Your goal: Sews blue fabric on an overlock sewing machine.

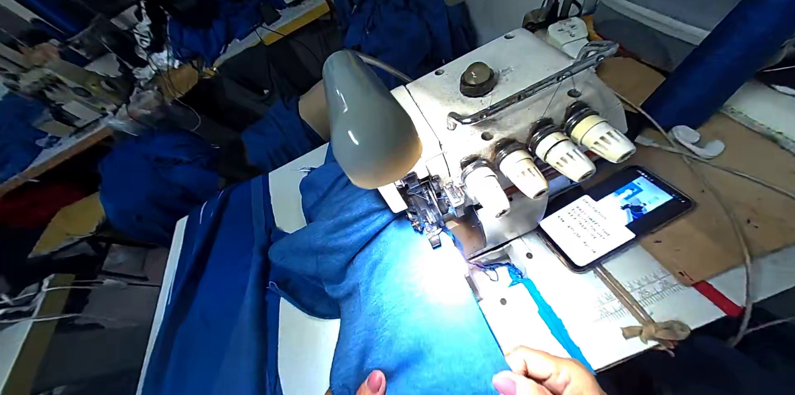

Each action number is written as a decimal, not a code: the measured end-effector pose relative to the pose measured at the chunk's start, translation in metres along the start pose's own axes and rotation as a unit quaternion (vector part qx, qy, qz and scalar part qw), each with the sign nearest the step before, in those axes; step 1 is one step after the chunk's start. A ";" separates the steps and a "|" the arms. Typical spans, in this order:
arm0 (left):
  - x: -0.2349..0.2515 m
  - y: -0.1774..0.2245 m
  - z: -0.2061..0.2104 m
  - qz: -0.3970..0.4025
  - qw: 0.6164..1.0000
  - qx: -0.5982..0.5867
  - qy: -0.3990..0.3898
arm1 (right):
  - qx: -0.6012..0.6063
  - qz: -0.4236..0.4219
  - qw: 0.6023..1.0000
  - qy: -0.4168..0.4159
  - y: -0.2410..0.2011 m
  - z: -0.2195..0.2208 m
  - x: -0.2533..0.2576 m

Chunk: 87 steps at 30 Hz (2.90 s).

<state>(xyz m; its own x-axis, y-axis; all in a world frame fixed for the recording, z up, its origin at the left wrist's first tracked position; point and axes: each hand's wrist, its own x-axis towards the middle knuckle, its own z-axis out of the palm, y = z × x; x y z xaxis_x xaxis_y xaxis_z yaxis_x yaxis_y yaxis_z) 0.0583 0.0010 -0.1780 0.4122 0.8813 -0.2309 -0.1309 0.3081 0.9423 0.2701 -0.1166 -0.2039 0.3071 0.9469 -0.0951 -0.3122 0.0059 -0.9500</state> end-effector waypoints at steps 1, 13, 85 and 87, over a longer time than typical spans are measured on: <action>0.006 0.004 0.006 0.004 1.000 0.006 0.025 | -0.006 0.006 1.000 0.008 -0.002 0.001 0.007; 0.093 0.038 -0.004 0.298 0.807 0.475 0.184 | 0.012 -0.069 0.997 0.045 0.001 0.010 0.076; -0.043 -0.054 0.089 0.511 0.638 0.573 -0.046 | -0.134 -0.140 0.971 0.138 0.029 -0.010 -0.050; -0.044 -0.055 0.089 0.510 0.636 0.578 -0.052 | -0.128 -0.136 0.975 0.124 0.028 -0.012 -0.051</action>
<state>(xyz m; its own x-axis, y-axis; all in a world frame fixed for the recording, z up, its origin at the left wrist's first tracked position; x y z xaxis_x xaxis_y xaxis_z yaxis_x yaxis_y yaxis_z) 0.1274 -0.0862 -0.1980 0.7090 0.3658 0.6029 0.3473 -0.9252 0.1529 0.2564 -0.1680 -0.2290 0.5648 0.8147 0.1316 0.0355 0.1354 -0.9902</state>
